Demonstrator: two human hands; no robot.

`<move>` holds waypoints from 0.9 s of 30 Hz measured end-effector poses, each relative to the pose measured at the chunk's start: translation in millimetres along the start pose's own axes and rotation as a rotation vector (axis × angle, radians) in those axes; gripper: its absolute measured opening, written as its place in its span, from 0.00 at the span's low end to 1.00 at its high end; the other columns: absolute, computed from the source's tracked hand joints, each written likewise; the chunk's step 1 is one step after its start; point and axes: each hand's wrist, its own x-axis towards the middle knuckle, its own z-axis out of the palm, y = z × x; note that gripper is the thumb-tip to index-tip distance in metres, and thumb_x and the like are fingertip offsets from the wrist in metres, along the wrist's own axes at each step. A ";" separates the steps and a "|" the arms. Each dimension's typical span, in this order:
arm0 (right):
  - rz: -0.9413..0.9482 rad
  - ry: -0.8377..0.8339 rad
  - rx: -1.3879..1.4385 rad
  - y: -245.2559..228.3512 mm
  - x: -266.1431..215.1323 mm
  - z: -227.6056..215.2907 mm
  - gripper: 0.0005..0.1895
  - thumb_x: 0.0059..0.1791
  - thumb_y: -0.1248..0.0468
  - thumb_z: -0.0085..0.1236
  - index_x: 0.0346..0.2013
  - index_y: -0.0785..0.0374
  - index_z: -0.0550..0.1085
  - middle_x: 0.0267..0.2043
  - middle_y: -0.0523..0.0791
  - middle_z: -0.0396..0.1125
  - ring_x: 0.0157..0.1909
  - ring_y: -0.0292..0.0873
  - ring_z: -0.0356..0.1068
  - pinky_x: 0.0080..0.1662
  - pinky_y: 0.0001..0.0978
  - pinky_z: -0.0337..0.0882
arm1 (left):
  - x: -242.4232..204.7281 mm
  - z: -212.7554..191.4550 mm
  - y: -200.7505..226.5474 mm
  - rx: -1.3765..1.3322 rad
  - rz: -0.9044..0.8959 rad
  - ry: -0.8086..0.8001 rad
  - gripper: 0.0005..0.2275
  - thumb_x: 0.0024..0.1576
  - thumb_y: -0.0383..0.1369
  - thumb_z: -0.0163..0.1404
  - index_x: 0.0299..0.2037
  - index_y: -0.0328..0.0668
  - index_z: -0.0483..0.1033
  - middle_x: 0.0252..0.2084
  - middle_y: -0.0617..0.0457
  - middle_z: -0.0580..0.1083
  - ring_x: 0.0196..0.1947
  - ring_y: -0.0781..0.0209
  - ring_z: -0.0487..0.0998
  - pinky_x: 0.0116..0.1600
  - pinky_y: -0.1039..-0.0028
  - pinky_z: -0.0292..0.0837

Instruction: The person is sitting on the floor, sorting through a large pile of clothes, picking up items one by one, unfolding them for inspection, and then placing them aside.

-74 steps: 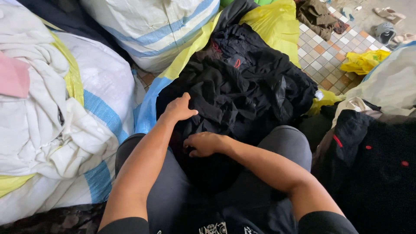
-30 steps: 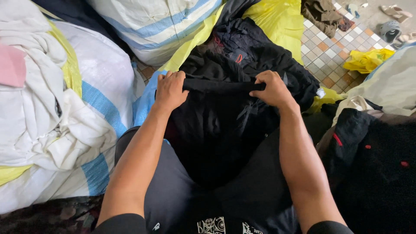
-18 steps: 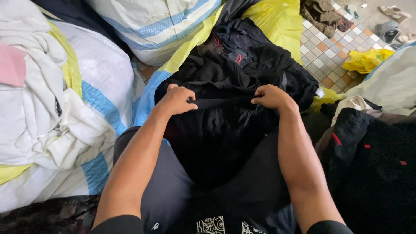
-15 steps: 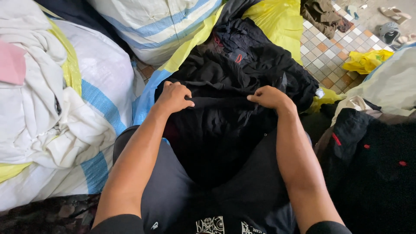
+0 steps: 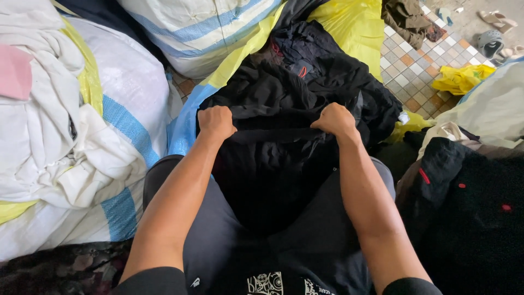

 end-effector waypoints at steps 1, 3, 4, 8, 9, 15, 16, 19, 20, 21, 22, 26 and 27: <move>-0.017 0.019 -0.006 -4.1 -5.6 -1.4 0.19 0.40 0.49 0.78 0.32 0.60 0.86 0.34 0.56 0.79 0.42 0.64 0.81 0.40 0.50 0.80 | -2.1 -1.2 0.4 0.032 -0.005 -0.050 0.10 0.59 0.43 0.64 0.29 0.50 0.84 0.28 0.55 0.78 0.36 0.53 0.83 0.47 0.56 0.77; -0.022 0.063 -0.008 2.6 0.9 5.3 0.18 0.40 0.49 0.78 0.33 0.57 0.84 0.35 0.54 0.79 0.44 0.63 0.81 0.41 0.51 0.80 | 2.0 0.5 -0.8 0.039 -0.038 -0.050 0.10 0.59 0.42 0.63 0.28 0.51 0.83 0.28 0.55 0.78 0.35 0.53 0.83 0.46 0.58 0.76; -0.029 0.109 -0.010 6.1 4.1 8.6 0.17 0.39 0.50 0.78 0.35 0.54 0.82 0.36 0.51 0.78 0.45 0.62 0.81 0.42 0.52 0.80 | 4.1 1.4 -1.2 0.047 -0.072 -0.049 0.10 0.58 0.42 0.63 0.27 0.52 0.82 0.28 0.56 0.79 0.34 0.53 0.84 0.44 0.59 0.75; 0.023 0.116 -0.040 15.0 12.1 9.9 0.22 0.40 0.48 0.74 0.45 0.49 0.82 0.47 0.49 0.79 0.55 0.60 0.79 0.50 0.53 0.79 | 17.4 0.3 -15.6 -0.023 -0.140 -0.016 0.09 0.61 0.36 0.59 0.28 0.50 0.82 0.27 0.55 0.79 0.32 0.52 0.83 0.41 0.61 0.76; 0.008 0.145 -0.010 21.4 17.8 9.8 0.20 0.41 0.49 0.73 0.44 0.48 0.83 0.45 0.46 0.80 0.52 0.57 0.80 0.48 0.52 0.80 | 16.1 -7.8 -21.0 -0.090 -0.146 0.069 0.06 0.60 0.31 0.58 0.30 0.46 0.82 0.28 0.52 0.79 0.34 0.50 0.84 0.43 0.60 0.78; 0.046 0.313 0.162 57.9 24.9 -23.3 0.15 0.40 0.52 0.75 0.41 0.42 0.86 0.40 0.41 0.79 0.49 0.54 0.80 0.49 0.51 0.80 | -7.0 -75.5 -34.5 -0.465 -0.282 0.336 0.03 0.57 0.25 0.55 0.36 0.44 0.79 0.32 0.48 0.78 0.40 0.39 0.85 0.50 0.49 0.80; 0.048 0.365 0.202 67.6 28.0 -28.2 0.15 0.40 0.52 0.75 0.40 0.40 0.85 0.37 0.38 0.78 0.46 0.50 0.80 0.46 0.49 0.79 | -5.9 -76.3 -41.1 -0.566 -0.308 0.384 0.04 0.56 0.25 0.54 0.34 0.49 0.78 0.31 0.50 0.78 0.40 0.37 0.85 0.48 0.49 0.79; 0.005 0.404 0.288 68.3 7.5 -44.8 0.12 0.42 0.54 0.70 0.40 0.42 0.85 0.34 0.36 0.77 0.44 0.45 0.79 0.48 0.43 0.78 | -9.9 -82.4 -61.2 -0.613 -0.367 0.404 0.05 0.52 0.28 0.57 0.34 0.53 0.78 0.33 0.59 0.81 0.43 0.45 0.85 0.51 0.52 0.78; 0.002 0.406 0.288 62.1 6.9 -44.7 0.12 0.42 0.54 0.70 0.40 0.42 0.85 0.34 0.36 0.77 0.44 0.45 0.79 0.48 0.43 0.78 | -9.6 -79.1 -63.0 -0.614 -0.367 0.407 0.05 0.52 0.28 0.57 0.34 0.53 0.78 0.33 0.59 0.81 0.43 0.45 0.85 0.51 0.52 0.78; -0.058 0.402 0.259 55.2 7.1 -45.7 0.12 0.42 0.57 0.70 0.40 0.43 0.85 0.34 0.38 0.77 0.44 0.46 0.79 0.47 0.44 0.78 | -8.5 -76.7 -65.0 -0.592 -0.327 0.392 0.05 0.51 0.30 0.59 0.34 0.55 0.78 0.32 0.61 0.80 0.43 0.48 0.84 0.51 0.55 0.78; -0.119 0.397 0.229 48.2 7.3 -46.8 0.12 0.42 0.59 0.69 0.40 0.45 0.85 0.33 0.39 0.76 0.43 0.47 0.79 0.47 0.46 0.78 | -7.4 -74.4 -67.1 -0.569 -0.287 0.377 0.05 0.51 0.32 0.60 0.34 0.57 0.78 0.31 0.64 0.79 0.42 0.51 0.84 0.51 0.58 0.77; -0.251 0.146 0.044 17.7 -20.2 -53.5 0.19 0.45 0.61 0.68 0.51 0.57 0.86 0.47 0.55 0.82 0.56 0.67 0.79 0.57 0.64 0.75 | -10.1 -67.2 -77.2 -0.633 -0.114 0.303 0.06 0.49 0.33 0.63 0.34 0.56 0.80 0.30 0.63 0.79 0.41 0.53 0.83 0.50 0.60 0.77; -0.223 0.046 -0.051 24.4 -19.8 -49.4 0.18 0.48 0.57 0.65 0.51 0.58 0.86 0.50 0.57 0.82 0.58 0.69 0.78 0.60 0.65 0.74 | -15.0 -73.3 -77.7 -0.670 -0.031 0.208 0.06 0.50 0.31 0.62 0.37 0.51 0.82 0.32 0.58 0.80 0.41 0.54 0.83 0.49 0.61 0.78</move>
